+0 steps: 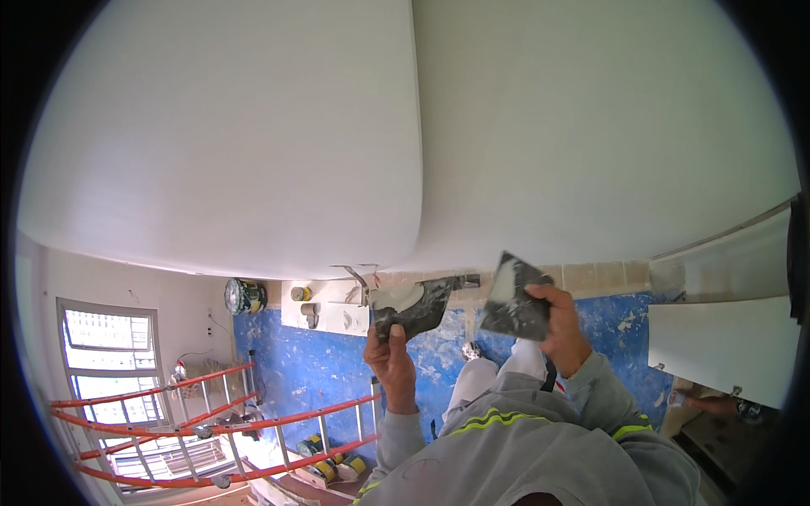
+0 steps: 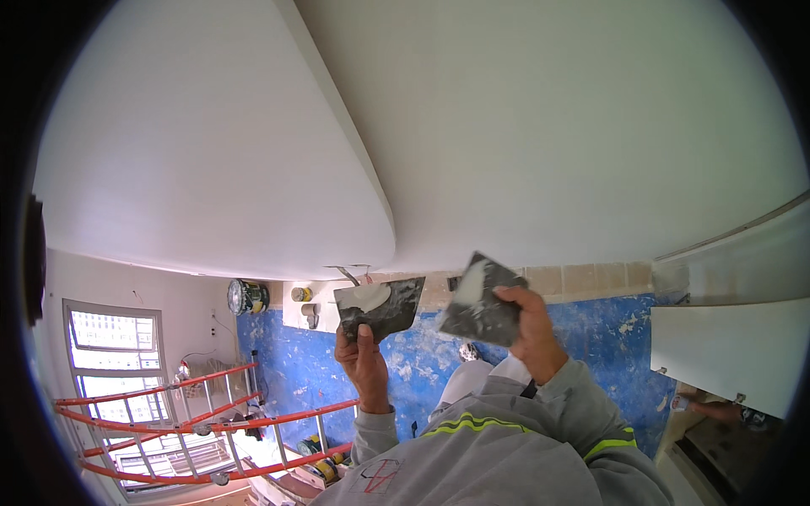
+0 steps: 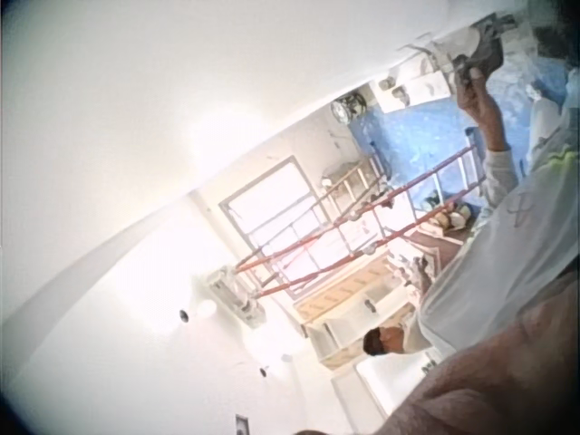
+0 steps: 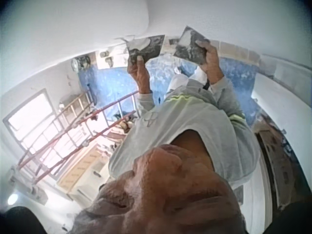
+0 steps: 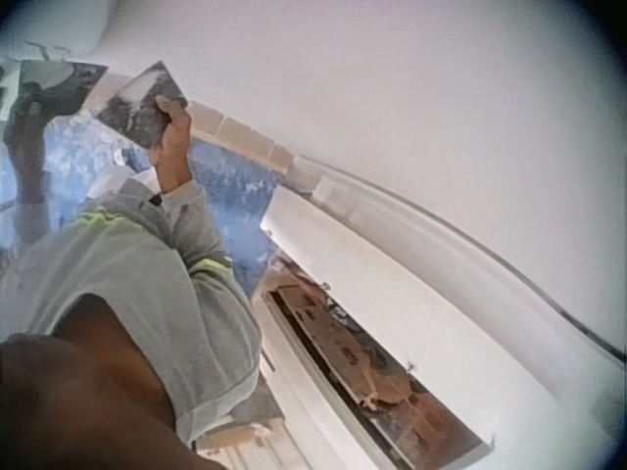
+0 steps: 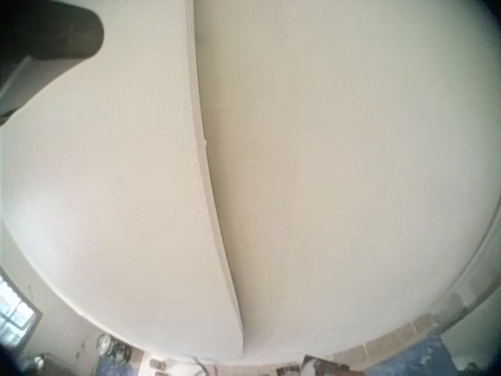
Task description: The person applies plaster to the corner of a ceiling using a trowel and a hawk. They repeatedly scoop plaster from the hawk and smooth it onto the ceiling surface.
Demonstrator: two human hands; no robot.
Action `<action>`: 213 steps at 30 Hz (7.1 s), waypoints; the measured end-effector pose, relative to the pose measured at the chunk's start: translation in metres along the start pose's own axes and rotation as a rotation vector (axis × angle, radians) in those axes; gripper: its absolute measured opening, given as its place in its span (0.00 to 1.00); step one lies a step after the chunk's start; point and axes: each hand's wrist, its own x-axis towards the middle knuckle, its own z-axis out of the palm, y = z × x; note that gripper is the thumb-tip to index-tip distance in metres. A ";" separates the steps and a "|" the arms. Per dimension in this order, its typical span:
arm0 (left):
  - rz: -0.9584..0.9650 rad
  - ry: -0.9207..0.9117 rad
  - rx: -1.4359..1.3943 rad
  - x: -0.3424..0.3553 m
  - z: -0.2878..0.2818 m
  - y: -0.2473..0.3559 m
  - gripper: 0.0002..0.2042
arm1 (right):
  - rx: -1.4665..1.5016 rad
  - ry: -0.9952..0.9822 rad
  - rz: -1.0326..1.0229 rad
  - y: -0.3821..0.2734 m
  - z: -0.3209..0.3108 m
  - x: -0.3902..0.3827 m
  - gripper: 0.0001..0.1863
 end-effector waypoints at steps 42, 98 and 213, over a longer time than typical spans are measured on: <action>-0.622 -0.060 0.146 -0.073 -0.042 -0.069 0.13 | -1.208 0.021 -1.118 0.047 0.081 0.091 0.17; -0.672 -0.070 0.280 -0.061 -0.073 -0.090 0.13 | -1.374 -0.079 -1.327 0.020 0.128 0.061 0.32; -0.064 -0.436 0.920 -0.056 -0.005 -0.074 0.10 | -1.245 -0.242 -1.368 -0.033 0.147 0.032 0.27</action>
